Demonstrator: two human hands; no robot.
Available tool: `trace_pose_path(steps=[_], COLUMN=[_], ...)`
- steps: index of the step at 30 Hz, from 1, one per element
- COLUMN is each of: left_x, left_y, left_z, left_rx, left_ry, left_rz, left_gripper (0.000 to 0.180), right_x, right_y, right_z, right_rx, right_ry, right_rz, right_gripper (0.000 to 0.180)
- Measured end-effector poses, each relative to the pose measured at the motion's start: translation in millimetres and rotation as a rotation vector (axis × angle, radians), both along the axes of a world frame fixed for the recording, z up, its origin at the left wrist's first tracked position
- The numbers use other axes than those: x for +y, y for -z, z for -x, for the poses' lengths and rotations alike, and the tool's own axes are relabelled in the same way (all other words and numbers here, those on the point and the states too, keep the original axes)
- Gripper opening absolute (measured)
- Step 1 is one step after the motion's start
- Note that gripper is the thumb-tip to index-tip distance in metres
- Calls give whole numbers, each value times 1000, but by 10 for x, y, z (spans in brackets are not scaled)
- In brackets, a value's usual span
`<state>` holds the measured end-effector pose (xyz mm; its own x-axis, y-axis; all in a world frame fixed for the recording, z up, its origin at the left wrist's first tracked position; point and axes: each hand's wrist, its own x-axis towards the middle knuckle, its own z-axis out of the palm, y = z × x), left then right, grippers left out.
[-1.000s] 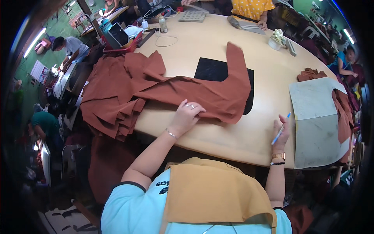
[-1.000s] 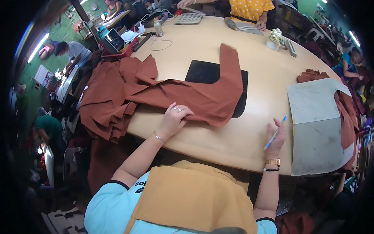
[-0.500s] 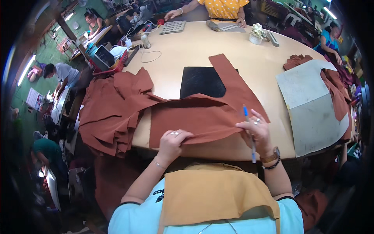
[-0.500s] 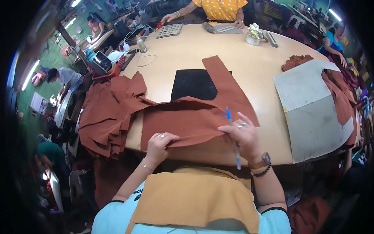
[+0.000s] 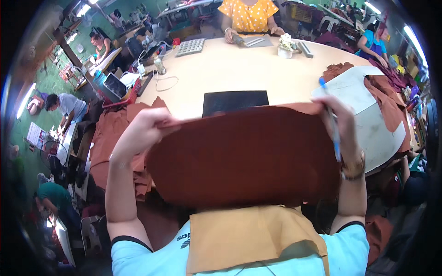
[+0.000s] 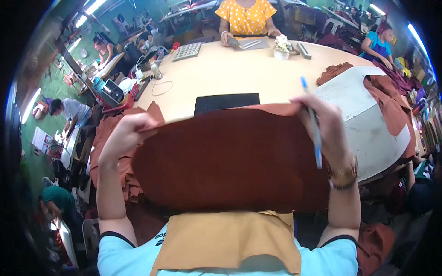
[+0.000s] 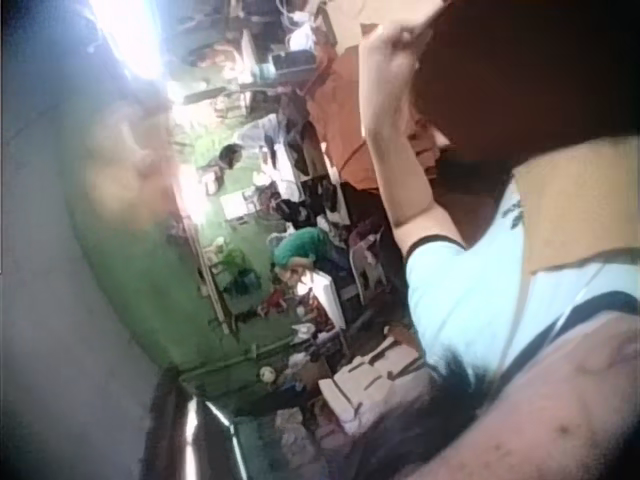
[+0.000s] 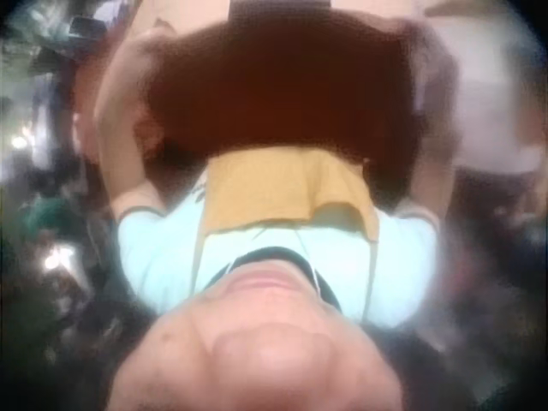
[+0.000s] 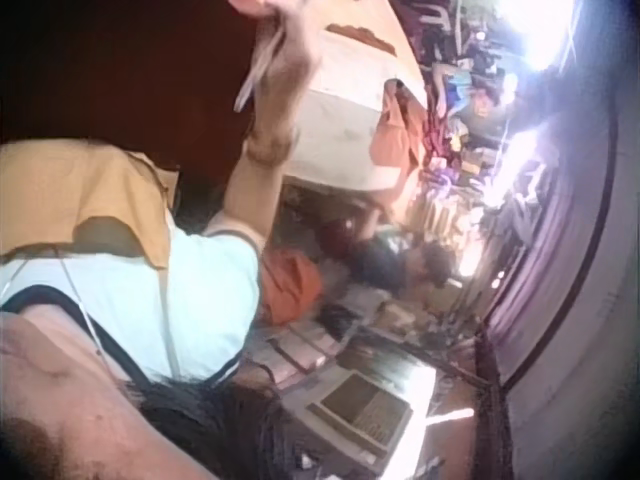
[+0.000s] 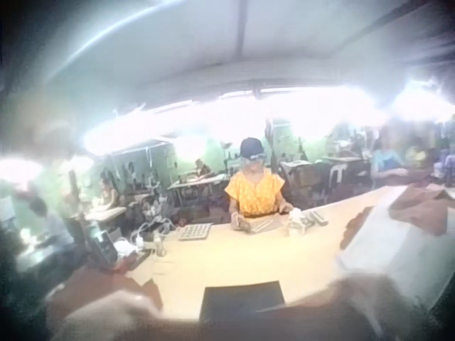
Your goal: The person places a paper pattern onto brown fabric pieces and traces around the edges with a pen, repeating this for several pieces of fabric.
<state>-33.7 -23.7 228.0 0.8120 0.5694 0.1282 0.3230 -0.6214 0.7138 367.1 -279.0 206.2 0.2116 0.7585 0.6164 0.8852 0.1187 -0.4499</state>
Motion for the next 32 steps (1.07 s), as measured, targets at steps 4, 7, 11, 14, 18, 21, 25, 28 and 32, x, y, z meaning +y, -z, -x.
trace_pose_path(steps=[4, 7, 11, 14, 18, 21, 25, 28, 32], left_x=[1040, 1515, 1718, 1507, 1161, 907, 537, 248, 23], left_y=[263, 134, -515, -747, -183, 730, 1843, 2309, 2511], left_z=[-964, -1503, -1804, -1678, -1352, -1175, -960, -757, -468], left_rx=[398, 60, -779, -1079, -975, -634, -332, -181, 141], left_ry=[-144, -256, -266, -301, -261, -276, -194, -203, -192], left_rz=[-140, -238, -797, -629, -801, -785, -580, -399, -406], left_gripper=[22, 32, 28, 18, 18, 16, 28, 33, 31], right_x=[948, 1461, 1730, 1533, 1183, 889, 485, 214, -90], right_y=[190, -86, -791, -1073, -521, 295, 1379, 1949, 2353], right_z=[-614, -1023, -1323, -1377, -1172, -971, -708, -531, -486], right_rx=[-223, -300, -111, 298, 214, 84, 333, 278, 139], right_ry=[103, 209, 135, -252, -295, 28, 108, 146, 93], right_rz=[153, -12, -468, -546, -652, -469, -28, 80, 131], right_gripper=[19, 19, 12, 16, 10, 13, 14, 14, 17])
